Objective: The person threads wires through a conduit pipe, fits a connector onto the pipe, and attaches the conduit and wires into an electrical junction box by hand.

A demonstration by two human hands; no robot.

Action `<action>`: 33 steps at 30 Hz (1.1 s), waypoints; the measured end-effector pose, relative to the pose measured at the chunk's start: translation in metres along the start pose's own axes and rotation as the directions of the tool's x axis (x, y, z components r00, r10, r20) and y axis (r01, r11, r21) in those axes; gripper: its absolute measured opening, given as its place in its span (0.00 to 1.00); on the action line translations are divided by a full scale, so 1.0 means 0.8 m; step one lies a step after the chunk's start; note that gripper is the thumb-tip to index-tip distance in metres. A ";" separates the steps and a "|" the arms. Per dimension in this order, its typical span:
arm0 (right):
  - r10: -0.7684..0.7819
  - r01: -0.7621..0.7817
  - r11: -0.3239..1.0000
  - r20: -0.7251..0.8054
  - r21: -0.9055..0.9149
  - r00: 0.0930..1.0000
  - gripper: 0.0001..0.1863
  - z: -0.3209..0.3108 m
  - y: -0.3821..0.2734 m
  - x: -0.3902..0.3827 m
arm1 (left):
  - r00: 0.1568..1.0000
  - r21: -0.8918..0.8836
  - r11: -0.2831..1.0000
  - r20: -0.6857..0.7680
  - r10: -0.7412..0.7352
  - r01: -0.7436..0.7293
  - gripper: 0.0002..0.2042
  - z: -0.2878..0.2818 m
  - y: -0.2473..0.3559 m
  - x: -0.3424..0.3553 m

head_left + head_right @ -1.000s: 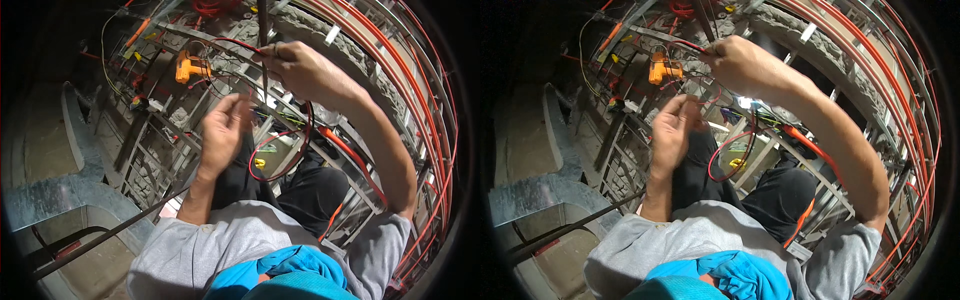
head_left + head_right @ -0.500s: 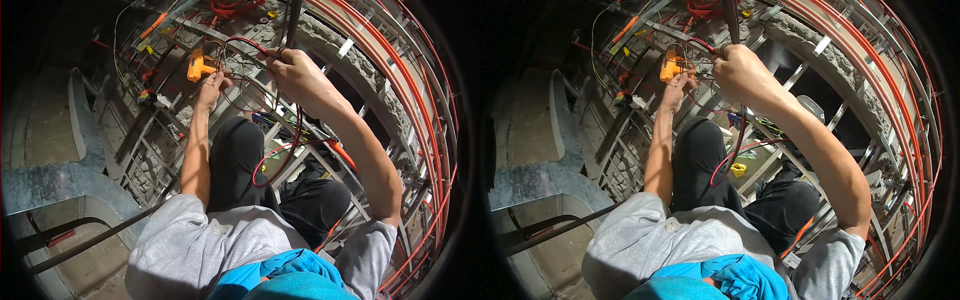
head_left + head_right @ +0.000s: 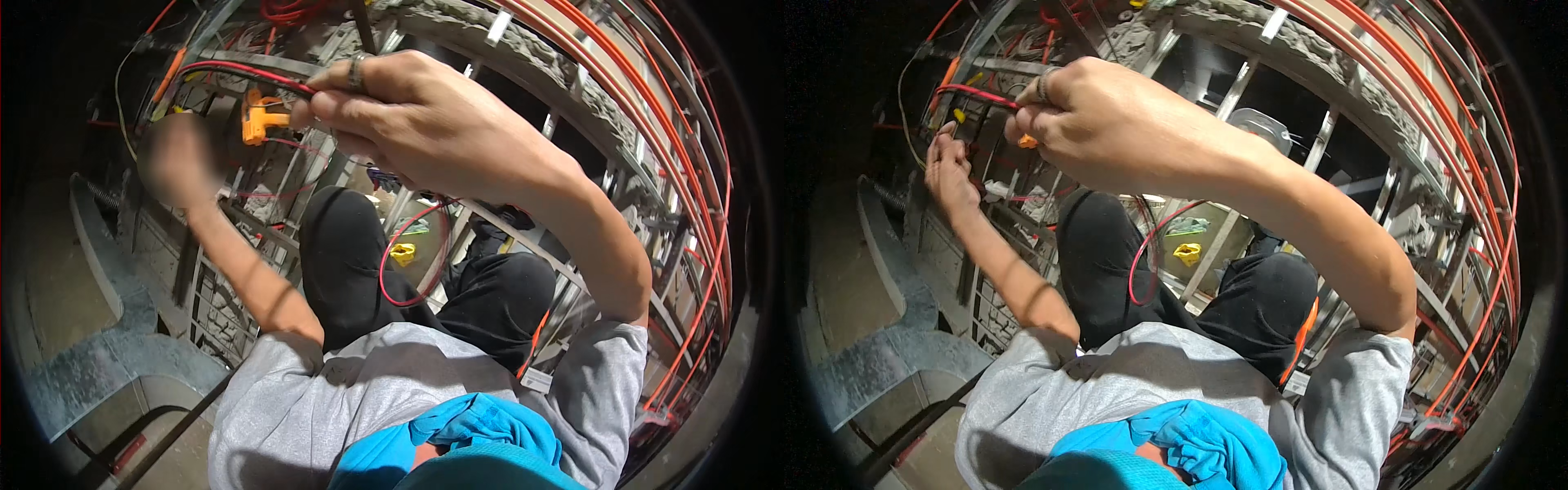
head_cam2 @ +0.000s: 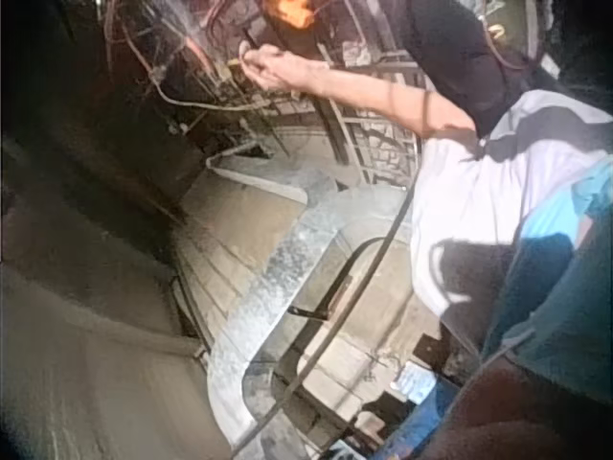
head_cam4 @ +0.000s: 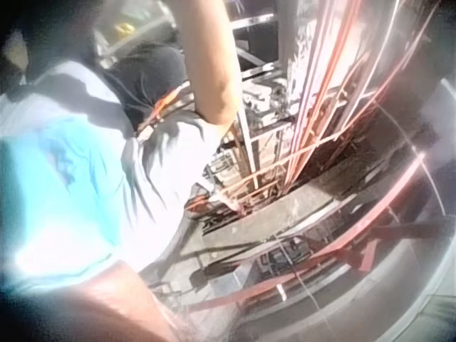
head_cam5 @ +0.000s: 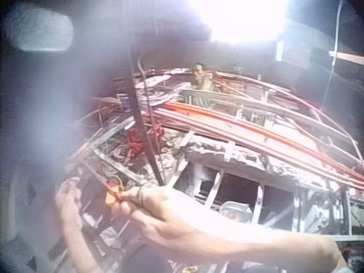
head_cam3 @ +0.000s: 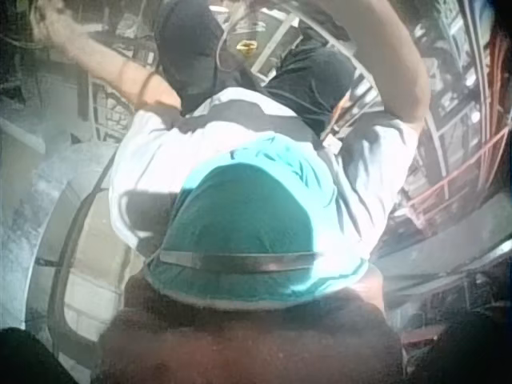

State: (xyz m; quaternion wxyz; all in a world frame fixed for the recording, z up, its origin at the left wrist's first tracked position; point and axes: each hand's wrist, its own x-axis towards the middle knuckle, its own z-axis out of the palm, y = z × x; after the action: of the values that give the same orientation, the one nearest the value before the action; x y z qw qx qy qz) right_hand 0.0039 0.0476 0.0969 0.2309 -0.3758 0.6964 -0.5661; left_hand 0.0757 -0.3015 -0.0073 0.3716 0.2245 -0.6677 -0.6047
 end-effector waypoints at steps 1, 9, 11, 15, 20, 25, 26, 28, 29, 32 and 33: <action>0.011 -0.011 1.000 -0.012 -0.003 1.000 0.21 -0.007 -0.004 -0.015 | 1.000 0.047 0.999 0.002 0.023 -0.023 0.13 -0.003 0.017 -0.011; 0.147 -0.239 0.757 0.199 0.608 0.969 0.30 -0.110 0.014 -0.166 | 0.947 0.112 0.966 0.254 0.198 -0.232 0.12 0.047 0.158 -0.103; 0.019 -0.115 0.674 0.138 0.730 0.990 0.33 -0.115 0.048 -0.198 | 0.917 0.188 0.941 0.341 0.205 -0.280 0.10 0.085 0.187 -0.141; 0.190 -0.177 0.617 0.073 0.767 0.979 0.40 -0.115 0.080 -0.222 | 0.645 -0.040 0.902 0.686 0.337 -0.429 0.08 0.170 0.209 -0.204; 0.530 -0.474 0.434 0.209 0.766 0.822 0.40 -0.069 0.100 -0.202 | 0.283 -0.107 0.660 0.844 0.455 -0.743 0.07 0.237 0.224 -0.321; 0.378 -0.304 0.377 0.155 0.875 0.913 0.31 -0.083 0.062 -0.186 | 0.113 -0.243 0.530 0.826 0.552 -0.812 0.12 0.257 0.219 -0.420; 0.401 -0.316 0.454 0.126 0.833 0.908 0.26 -0.090 0.052 -0.181 | 0.104 -0.269 0.526 0.812 0.575 -0.807 0.13 0.258 0.219 -0.434; 0.398 -0.350 0.578 0.120 0.737 0.909 0.25 -0.102 0.035 -0.182 | 0.092 -0.313 0.519 0.783 0.615 -0.795 0.13 0.267 0.213 -0.459; 0.473 -0.429 0.646 0.110 0.631 0.874 0.23 -0.103 0.017 -0.182 | 0.098 -0.313 0.514 0.775 0.624 -0.798 0.12 0.274 0.214 -0.465; 0.393 -0.405 0.913 0.173 0.040 0.903 0.34 -0.100 0.009 -0.205 | 0.082 -0.309 0.482 0.769 0.633 -0.820 0.12 0.281 0.222 -0.470; 0.470 -0.484 0.875 0.263 -0.013 0.843 0.37 -0.103 -0.001 -0.210 | 0.035 -0.323 0.457 0.784 0.619 -0.829 0.11 0.279 0.225 -0.470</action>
State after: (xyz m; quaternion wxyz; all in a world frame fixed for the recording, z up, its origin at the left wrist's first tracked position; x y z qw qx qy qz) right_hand 0.0449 0.2300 0.1010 0.4629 -0.2551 0.7164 -0.4555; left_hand 0.1653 0.1531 0.0851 0.2319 -0.4248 -0.8315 -0.2727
